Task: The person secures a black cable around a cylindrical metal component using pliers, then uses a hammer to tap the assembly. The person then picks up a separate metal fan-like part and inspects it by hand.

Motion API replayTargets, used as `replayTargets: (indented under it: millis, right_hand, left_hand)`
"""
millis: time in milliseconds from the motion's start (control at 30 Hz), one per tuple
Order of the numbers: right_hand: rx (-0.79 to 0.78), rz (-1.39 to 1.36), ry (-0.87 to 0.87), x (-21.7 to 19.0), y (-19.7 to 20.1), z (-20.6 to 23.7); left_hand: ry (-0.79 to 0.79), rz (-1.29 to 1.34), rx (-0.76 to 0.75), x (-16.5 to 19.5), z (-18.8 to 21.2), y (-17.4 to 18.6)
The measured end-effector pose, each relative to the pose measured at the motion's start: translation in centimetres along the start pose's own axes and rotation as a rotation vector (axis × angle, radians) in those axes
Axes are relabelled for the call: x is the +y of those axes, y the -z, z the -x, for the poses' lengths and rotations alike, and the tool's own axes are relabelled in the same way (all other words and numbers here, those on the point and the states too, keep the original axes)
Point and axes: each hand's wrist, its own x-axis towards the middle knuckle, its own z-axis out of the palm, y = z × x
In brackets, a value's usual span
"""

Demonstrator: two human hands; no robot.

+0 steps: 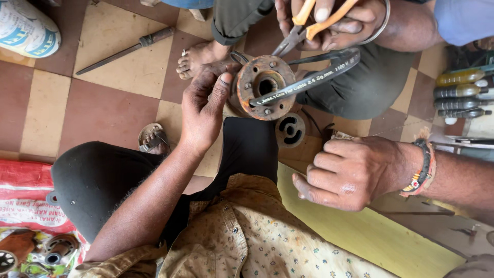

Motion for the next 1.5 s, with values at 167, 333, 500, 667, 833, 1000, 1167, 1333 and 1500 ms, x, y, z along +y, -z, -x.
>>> replayTargets:
  millis: [167, 333, 500, 667, 833, 1000, 1167, 1333, 1500]
  right_hand:
    - [-0.033, 0.001, 0.085, -0.3, 0.0, -0.7]
    - [-0.022, -0.013, 0.119, -0.6, -0.1, -0.9]
    - [-0.003, -0.008, 0.07, -0.7, -1.1, 0.3]
    - [0.102, -0.047, -0.294, 0.7, -2.8, 1.5]
    - [0.208, 0.249, -0.304, 1.5, -0.4, 0.6]
    - [-0.046, 0.389, -0.543, 3.5, 2.4, -2.2]
    - [-0.131, 0.234, -0.602, 4.5, 3.0, -3.6]
    - [-0.073, 0.291, -0.526, 4.5, 3.7, -4.0]
    - [-0.171, 0.374, -0.431, 5.4, 4.0, -3.4]
  left_hand:
    - [-0.065, -0.021, -0.018, 0.2, 0.1, -0.2]
    - [-0.16, -0.105, -0.028, 0.8, 0.2, 0.0]
    - [-0.191, -0.14, -0.029, 1.1, 0.3, -0.3]
    - [-0.233, -0.181, -0.129, 1.4, 0.4, 0.1]
    - [-0.402, -0.483, -0.253, 1.8, 0.6, 0.4]
    - [-0.522, -0.578, -0.181, 0.5, -0.3, -0.8]
    - [-0.533, -0.516, -0.166, -1.1, -1.1, -1.2]
    - [-0.605, -0.491, -0.131, -1.7, -1.5, -1.3]
    - [-0.549, -0.371, -0.122, -1.9, -1.4, -1.4]
